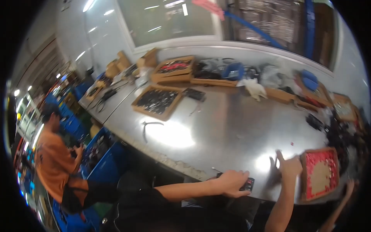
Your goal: The recorder is assembling small components, connecting wires and using pliers at a factory workbench.
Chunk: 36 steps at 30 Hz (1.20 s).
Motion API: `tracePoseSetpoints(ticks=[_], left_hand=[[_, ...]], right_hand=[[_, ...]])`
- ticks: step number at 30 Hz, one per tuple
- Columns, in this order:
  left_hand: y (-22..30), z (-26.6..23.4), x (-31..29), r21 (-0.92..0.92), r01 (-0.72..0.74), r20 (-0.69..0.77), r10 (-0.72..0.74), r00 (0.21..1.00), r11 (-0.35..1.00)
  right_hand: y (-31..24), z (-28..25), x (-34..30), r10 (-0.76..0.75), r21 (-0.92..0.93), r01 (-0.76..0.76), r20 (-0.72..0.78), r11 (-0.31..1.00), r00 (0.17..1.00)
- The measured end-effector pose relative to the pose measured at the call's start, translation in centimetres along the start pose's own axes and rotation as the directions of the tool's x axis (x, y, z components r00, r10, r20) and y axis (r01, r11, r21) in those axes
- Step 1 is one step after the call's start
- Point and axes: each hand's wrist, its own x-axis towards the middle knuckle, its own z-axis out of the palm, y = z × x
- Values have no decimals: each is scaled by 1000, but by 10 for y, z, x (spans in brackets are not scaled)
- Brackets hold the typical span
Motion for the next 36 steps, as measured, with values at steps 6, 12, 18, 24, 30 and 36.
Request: tracePoseSetpoints(ticks=[6, 12, 18, 24, 30, 36], left_hand=[[7, -9, 8, 73, 18, 54, -22, 998, 997], [-1, -8, 13, 92, 102, -3, -102, 995, 991], [-30, 20, 19, 35, 8, -89, -4, 996, 999], [-83, 78, 54, -147, -20, -98, 6, 995, 989], [-50, 63, 38, -43, -79, -277, 65, 959, 996], [-9, -6, 7, 82, 85, 1, -85, 996, 993]], right_hand=[[-38, 12, 45, -204, -23, 214, 216, 977, 955], [-41, 1, -16, -101, 3, 101, 109, 995, 989], [-10, 82, -7, -107, 55, 128, -287, 990, 952], [-12, 55, -30, -174, 89, 217, -345, 972, 922], [-15, 19, -34, -324, 427, 526, -460, 736, 827], [-41, 10, -63, -233, 750, 578, -529, 322, 816]])
